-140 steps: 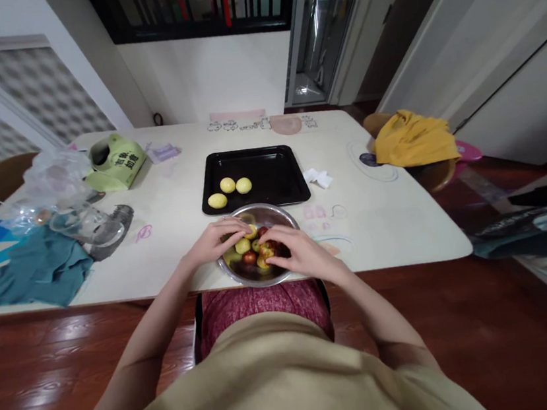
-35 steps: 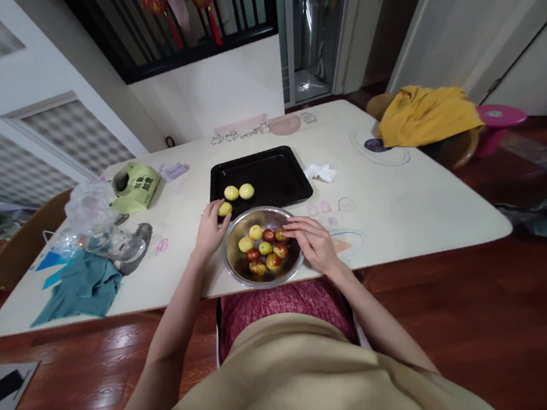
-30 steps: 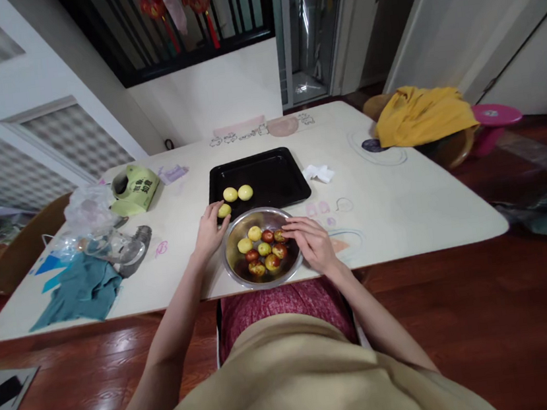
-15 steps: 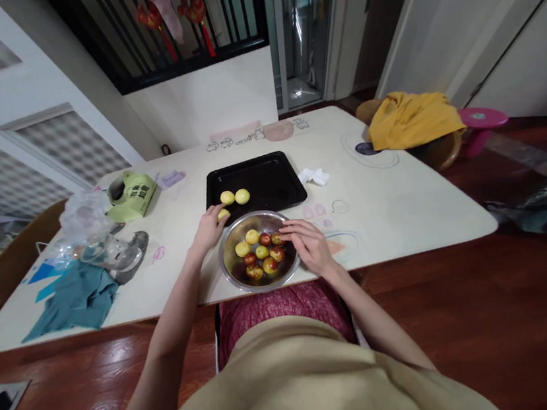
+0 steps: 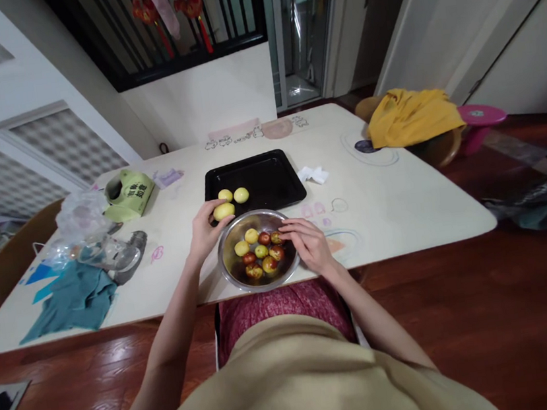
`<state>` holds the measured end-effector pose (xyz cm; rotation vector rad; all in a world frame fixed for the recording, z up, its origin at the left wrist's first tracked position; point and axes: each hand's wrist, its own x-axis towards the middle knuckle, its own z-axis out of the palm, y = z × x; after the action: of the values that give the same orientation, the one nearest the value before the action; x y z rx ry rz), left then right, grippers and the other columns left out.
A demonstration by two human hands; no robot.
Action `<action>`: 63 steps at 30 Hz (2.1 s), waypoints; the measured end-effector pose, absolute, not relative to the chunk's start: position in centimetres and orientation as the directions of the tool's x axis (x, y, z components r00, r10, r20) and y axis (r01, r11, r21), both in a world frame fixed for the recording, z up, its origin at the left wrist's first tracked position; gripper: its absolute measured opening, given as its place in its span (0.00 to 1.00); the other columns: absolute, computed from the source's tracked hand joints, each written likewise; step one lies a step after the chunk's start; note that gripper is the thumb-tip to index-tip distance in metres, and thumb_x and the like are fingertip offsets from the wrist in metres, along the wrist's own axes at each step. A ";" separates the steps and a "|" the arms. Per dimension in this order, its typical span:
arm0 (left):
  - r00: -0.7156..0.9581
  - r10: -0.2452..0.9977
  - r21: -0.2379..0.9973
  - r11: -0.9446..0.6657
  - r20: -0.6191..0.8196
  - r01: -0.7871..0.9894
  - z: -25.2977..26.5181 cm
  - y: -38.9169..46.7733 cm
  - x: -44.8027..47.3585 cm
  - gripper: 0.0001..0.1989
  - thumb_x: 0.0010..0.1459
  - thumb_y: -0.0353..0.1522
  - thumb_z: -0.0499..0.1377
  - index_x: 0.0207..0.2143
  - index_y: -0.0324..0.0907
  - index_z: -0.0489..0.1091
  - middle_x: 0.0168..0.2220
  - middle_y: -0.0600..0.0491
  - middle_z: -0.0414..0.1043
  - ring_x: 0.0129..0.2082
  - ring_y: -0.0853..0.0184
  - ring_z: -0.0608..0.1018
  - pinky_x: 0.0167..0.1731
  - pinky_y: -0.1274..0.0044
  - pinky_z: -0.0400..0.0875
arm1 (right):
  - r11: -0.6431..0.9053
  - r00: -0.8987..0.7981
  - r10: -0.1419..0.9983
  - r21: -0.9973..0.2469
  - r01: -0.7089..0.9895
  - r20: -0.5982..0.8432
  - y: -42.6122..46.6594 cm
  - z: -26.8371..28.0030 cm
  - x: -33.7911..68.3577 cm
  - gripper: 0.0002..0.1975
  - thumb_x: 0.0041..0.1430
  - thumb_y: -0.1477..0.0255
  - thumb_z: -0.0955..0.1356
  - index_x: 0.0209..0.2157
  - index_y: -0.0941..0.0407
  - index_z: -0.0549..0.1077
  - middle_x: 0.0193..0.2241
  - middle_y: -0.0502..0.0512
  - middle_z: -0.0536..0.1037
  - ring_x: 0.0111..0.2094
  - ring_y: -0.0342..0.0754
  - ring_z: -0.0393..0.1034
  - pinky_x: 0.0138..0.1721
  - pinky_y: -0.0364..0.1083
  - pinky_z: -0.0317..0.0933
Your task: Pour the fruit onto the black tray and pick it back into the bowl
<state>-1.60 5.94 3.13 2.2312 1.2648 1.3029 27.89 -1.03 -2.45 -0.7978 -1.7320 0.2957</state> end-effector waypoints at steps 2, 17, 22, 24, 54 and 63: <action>0.278 0.780 0.599 -0.614 0.560 0.514 3.9 4.7 -0.7 0.20 0.67 0.46 0.66 0.55 0.43 0.75 0.55 0.44 0.77 0.55 0.56 0.79 0.50 0.67 0.79 | 0.736 -0.124 0.647 -0.574 0.358 0.752 -1.0 -2.4 27.9 0.22 0.78 0.65 0.60 0.42 0.50 0.86 0.43 0.57 0.88 0.53 0.57 0.80 0.55 0.63 0.75; 0.596 0.650 0.553 -0.744 0.471 0.375 3.3 2.5 1.0 0.21 0.63 0.42 0.71 0.54 0.42 0.76 0.52 0.43 0.79 0.52 0.56 0.82 0.55 0.64 0.79 | 0.752 -0.131 0.626 -0.550 0.362 0.769 -0.9 -2.5 27.9 0.21 0.78 0.67 0.60 0.42 0.51 0.86 0.42 0.57 0.88 0.52 0.57 0.81 0.54 0.61 0.75; 0.606 0.637 0.558 -0.752 0.477 0.351 3.3 2.5 1.1 0.21 0.63 0.41 0.71 0.54 0.41 0.76 0.52 0.42 0.79 0.53 0.56 0.82 0.57 0.63 0.79 | 0.752 -0.124 0.623 -0.549 0.365 0.772 -0.9 -2.5 27.9 0.21 0.78 0.67 0.61 0.41 0.51 0.86 0.42 0.57 0.88 0.52 0.57 0.81 0.53 0.62 0.75; 0.611 0.631 0.562 -0.754 0.478 0.339 3.2 2.5 1.1 0.21 0.63 0.41 0.71 0.55 0.41 0.76 0.53 0.42 0.80 0.54 0.55 0.82 0.57 0.63 0.78 | 0.749 -0.125 0.628 -0.554 0.365 0.768 -0.9 -2.5 27.9 0.21 0.78 0.67 0.61 0.41 0.50 0.86 0.42 0.56 0.88 0.52 0.57 0.81 0.54 0.62 0.75; 0.426 0.758 0.737 -0.625 0.494 0.257 2.8 1.8 1.0 0.13 0.73 0.38 0.60 0.42 0.40 0.82 0.43 0.46 0.85 0.45 0.60 0.84 0.50 0.70 0.77 | 0.732 -0.156 0.656 -0.573 0.368 0.738 1.1 0.5 29.0 0.24 0.78 0.64 0.59 0.40 0.49 0.86 0.42 0.56 0.87 0.50 0.57 0.81 0.53 0.61 0.74; 0.420 0.773 0.750 -0.606 0.476 0.265 2.6 1.8 1.1 0.15 0.73 0.40 0.59 0.42 0.41 0.82 0.43 0.46 0.85 0.45 0.60 0.84 0.51 0.70 0.76 | 0.711 -0.427 0.695 -0.463 0.529 0.579 11.7 3.1 25.7 0.13 0.71 0.67 0.66 0.48 0.53 0.82 0.49 0.60 0.85 0.52 0.57 0.78 0.58 0.60 0.72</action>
<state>1.10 1.80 2.60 2.0948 0.8742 1.1321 25.65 11.65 3.12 -0.9274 -2.1283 0.2676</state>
